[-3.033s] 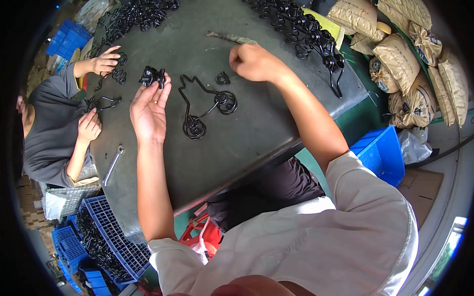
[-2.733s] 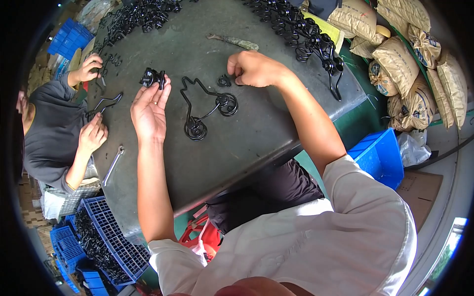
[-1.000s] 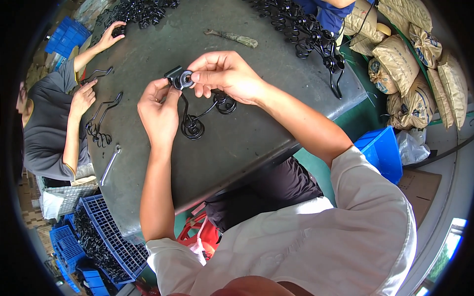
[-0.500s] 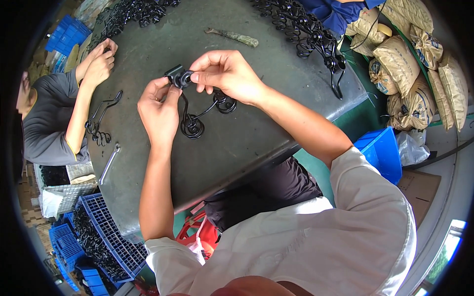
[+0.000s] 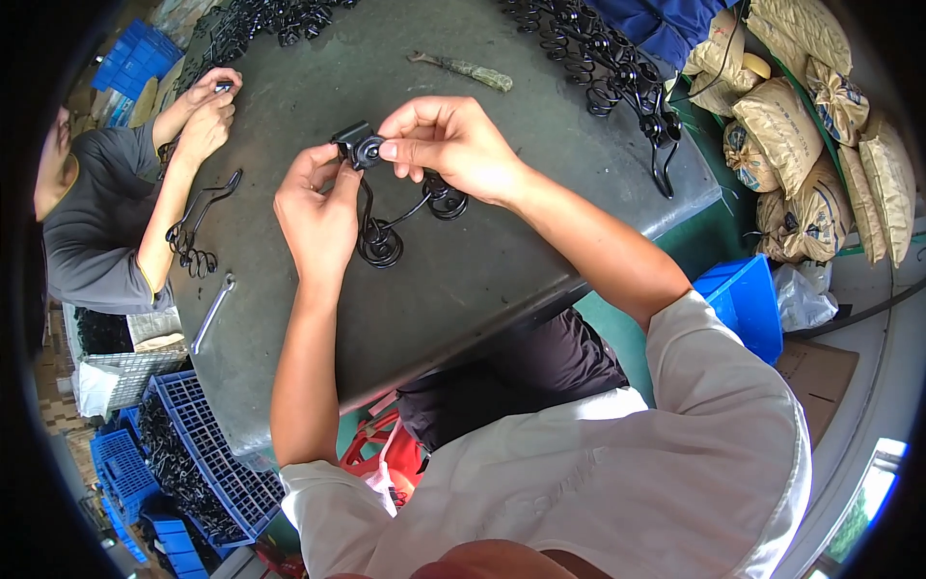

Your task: Assembling small mechanical components, which appear to be bicycle derailleurs, at a factory workbench.

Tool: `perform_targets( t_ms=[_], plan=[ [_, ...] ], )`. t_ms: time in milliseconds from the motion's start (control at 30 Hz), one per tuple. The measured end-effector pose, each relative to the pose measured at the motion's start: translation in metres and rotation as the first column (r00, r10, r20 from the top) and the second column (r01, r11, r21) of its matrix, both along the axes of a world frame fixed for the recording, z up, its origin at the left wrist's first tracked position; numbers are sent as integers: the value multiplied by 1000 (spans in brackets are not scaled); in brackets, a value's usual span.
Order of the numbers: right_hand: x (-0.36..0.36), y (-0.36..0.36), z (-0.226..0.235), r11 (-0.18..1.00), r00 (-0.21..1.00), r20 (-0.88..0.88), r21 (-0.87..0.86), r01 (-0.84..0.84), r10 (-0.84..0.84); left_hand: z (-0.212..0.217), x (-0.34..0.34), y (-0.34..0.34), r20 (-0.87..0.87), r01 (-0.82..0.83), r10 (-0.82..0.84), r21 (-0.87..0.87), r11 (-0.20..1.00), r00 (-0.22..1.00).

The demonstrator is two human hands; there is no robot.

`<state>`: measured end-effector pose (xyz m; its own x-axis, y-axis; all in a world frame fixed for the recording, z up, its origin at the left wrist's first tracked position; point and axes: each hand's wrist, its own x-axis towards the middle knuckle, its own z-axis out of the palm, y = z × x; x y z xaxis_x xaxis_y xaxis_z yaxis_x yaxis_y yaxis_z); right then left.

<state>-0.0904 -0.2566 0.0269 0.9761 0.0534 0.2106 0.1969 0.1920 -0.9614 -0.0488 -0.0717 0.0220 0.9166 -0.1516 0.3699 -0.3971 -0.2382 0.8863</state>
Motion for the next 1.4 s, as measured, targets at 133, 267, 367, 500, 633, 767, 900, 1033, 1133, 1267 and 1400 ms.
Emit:
perform_targets(
  t_ms=[133,267,367,500,633,767,900,1033,1133,1267,1400],
  plan=[
    [-2,-5,2,971,982,28,145,-189,187,8,-3,1,-61,5,-4,22,1000,998],
    [1,-10,-1,954,984,108,249,-166,143,-2,4,1,-19,4,-5,-37,999,1000],
    [1,-3,-5,996,954,286,19,92,-94,-4,4,1,-5,11,-12,-75,997,1000],
    [4,6,-11,978,889,454,-150,142,-60,1,0,0,-24,-3,2,-21,1000,1000],
    [4,7,-16,929,874,476,-270,252,-98,2,-3,-2,-7,-9,9,-10,1000,1000],
    [1,13,-11,906,888,433,-296,302,-154,3,-7,-5,-5,1,-1,-32,999,1000],
    [1,13,-9,864,855,495,-353,359,-153,-7,-1,-2,-95,56,-73,-168,984,993],
    [3,16,-10,907,825,517,-195,372,-228,-1,-3,-4,-233,121,-188,-272,954,954],
    [3,12,-4,847,776,598,-293,444,-200,0,-2,-2,-335,92,-258,-441,893,906],
    [13,-28,1,803,793,456,-238,546,-403,4,4,1,-412,78,-337,-530,844,847],
    [8,-71,12,573,963,180,-776,265,-201,3,10,7,-424,53,-339,-557,829,840]
  ],
)
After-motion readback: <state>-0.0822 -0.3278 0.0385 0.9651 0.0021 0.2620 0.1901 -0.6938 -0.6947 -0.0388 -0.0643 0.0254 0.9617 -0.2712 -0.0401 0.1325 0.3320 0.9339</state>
